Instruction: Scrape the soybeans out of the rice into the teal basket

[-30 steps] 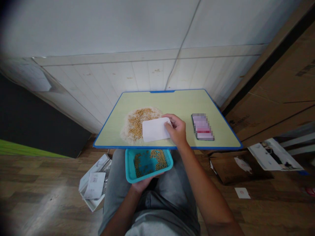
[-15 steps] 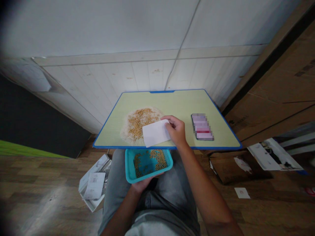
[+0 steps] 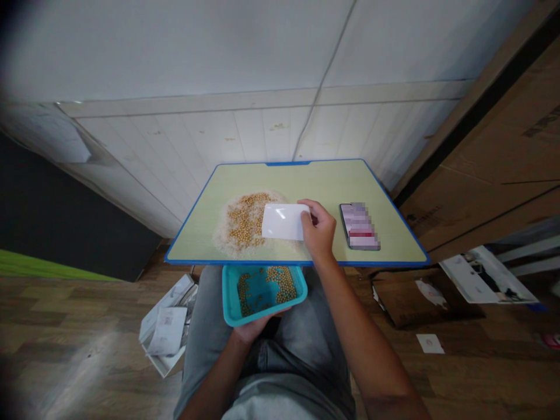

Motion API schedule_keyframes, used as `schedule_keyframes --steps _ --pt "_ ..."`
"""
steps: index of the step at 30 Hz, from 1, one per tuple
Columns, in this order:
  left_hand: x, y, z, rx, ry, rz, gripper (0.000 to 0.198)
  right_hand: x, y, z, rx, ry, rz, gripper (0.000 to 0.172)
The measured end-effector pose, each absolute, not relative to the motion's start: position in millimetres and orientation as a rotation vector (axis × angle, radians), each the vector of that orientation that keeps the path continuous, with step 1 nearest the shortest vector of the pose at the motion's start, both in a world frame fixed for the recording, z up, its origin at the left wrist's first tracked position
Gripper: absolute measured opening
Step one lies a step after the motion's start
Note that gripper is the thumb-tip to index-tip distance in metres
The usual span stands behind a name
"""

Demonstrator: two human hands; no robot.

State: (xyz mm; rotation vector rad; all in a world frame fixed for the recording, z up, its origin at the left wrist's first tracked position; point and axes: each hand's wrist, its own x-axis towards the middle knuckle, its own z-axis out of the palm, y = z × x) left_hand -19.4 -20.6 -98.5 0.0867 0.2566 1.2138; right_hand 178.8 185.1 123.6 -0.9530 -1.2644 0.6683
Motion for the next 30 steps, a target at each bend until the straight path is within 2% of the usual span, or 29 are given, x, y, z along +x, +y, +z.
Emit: schedule_keyframes --steps 5,30 --pt "-18.9 -21.1 -99.4 0.037 0.338 1.249 0.078 178.6 184.9 123.6 -0.895 -1.296 0.709 0.025" --pt "-15.2 -20.3 -80.6 0.107 0.283 1.253 0.074 178.3 178.1 129.6 -0.829 -1.440 0.940 0.026"
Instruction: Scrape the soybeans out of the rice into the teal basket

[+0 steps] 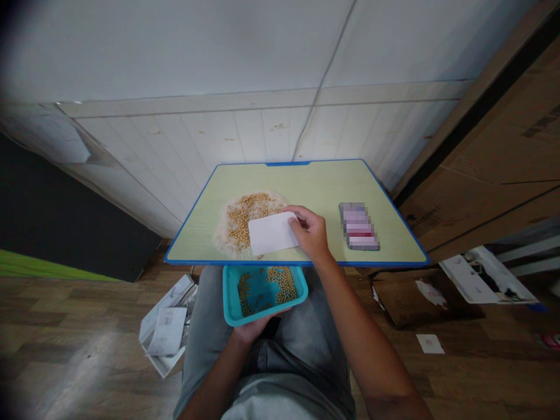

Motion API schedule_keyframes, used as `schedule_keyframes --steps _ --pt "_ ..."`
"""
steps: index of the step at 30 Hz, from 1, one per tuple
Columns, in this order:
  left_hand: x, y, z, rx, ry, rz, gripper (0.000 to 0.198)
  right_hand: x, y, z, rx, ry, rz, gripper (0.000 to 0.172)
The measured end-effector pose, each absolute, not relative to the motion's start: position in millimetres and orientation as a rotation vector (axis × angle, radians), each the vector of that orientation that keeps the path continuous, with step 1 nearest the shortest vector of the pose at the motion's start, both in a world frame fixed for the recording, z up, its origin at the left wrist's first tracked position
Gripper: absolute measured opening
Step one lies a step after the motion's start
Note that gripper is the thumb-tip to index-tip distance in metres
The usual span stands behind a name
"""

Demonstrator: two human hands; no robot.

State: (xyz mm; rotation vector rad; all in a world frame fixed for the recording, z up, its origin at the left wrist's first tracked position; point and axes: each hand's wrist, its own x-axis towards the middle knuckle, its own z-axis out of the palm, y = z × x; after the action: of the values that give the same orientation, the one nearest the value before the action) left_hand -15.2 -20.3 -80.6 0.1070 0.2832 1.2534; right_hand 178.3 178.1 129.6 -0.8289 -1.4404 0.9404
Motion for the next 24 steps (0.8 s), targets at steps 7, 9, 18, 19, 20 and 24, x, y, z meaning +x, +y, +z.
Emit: schedule_keyframes --steps 7,9,18,19,20,24 --pt "-15.7 -19.2 -88.2 0.102 0.301 1.246 0.074 179.4 176.0 133.6 -0.819 -1.450 0.977 0.027" --pt "-16.7 -19.1 -89.7 0.101 0.309 1.237 0.075 179.9 175.8 134.2 -0.817 -1.446 0.979 0.027" --pt "-15.7 -18.0 -87.6 0.095 0.328 1.234 0.074 180.6 176.2 134.3 -0.820 -1.411 0.940 0.024" --pt "-15.4 -17.9 -86.8 0.096 0.326 1.235 0.075 180.5 176.3 133.8 -0.828 -1.406 0.932 0.024" --pt "-15.2 -17.9 -86.0 0.098 0.325 1.237 0.075 180.4 176.5 133.3 -0.836 -1.400 0.924 0.024" --pt "-15.3 -17.9 -85.4 0.106 0.318 1.234 0.078 179.6 177.4 131.6 -0.860 -1.361 0.883 0.024"
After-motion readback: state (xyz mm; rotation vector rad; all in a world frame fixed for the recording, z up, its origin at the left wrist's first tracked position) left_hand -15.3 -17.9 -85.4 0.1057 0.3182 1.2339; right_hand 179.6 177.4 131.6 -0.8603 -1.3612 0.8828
